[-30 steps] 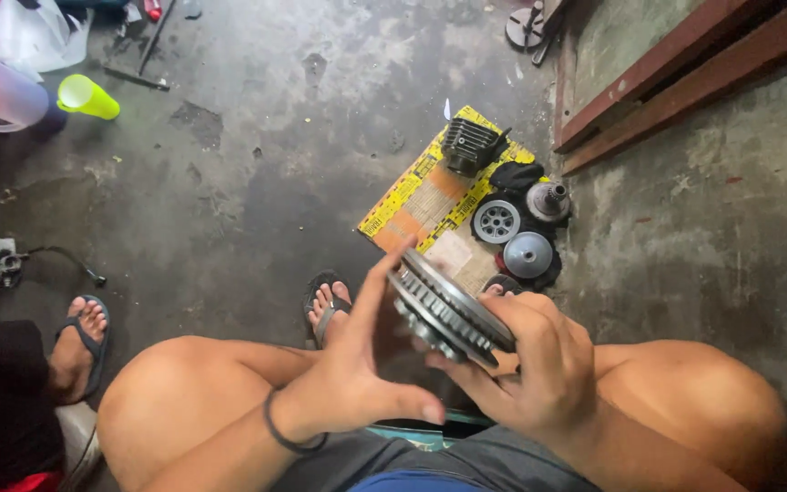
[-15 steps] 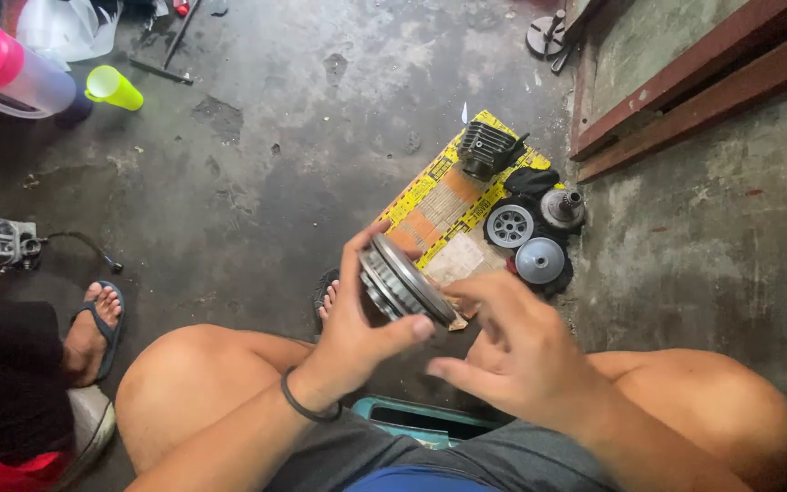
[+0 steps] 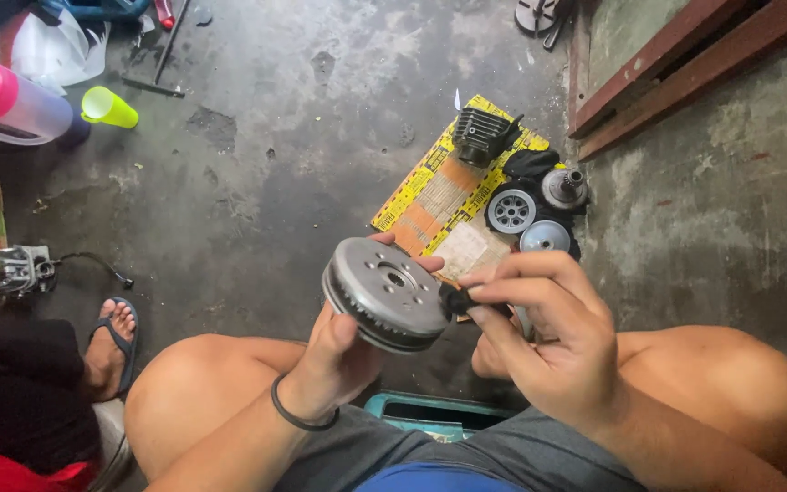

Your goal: Inspecting a motorcycle clutch assembly by rotating the bell and examining the internal shoes and springs for wear.

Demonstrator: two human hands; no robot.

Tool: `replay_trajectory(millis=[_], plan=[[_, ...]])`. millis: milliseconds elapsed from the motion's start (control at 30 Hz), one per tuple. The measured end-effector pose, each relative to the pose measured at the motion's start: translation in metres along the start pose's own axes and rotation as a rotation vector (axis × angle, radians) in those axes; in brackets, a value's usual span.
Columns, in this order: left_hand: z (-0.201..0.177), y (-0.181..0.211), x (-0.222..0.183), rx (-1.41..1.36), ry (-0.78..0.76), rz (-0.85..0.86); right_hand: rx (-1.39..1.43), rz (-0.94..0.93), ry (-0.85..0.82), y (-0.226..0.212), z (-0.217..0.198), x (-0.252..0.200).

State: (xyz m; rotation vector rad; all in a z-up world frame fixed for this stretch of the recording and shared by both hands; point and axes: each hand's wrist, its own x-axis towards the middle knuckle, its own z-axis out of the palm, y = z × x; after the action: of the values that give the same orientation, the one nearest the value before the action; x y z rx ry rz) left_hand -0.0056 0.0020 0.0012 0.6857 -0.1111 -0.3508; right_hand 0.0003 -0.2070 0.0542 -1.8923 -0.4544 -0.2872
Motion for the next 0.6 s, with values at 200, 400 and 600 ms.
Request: replay_trajectory(millis=[200,400,600], plan=[[0.002,-0.003,0.002,-0.057,-0.068,0.122,-0.108,-0.211,0.020,-0.006,-0.002,-0.007],[0.007,0.002,0.002,0.023,-0.017,0.122,-0.154,-0.412,-0.019,0.003,-0.001,-0.017],[0.008,-0.003,0.001,0.208,0.068,0.168,-0.235,-0.507,-0.066,0.001,0.000,-0.029]])
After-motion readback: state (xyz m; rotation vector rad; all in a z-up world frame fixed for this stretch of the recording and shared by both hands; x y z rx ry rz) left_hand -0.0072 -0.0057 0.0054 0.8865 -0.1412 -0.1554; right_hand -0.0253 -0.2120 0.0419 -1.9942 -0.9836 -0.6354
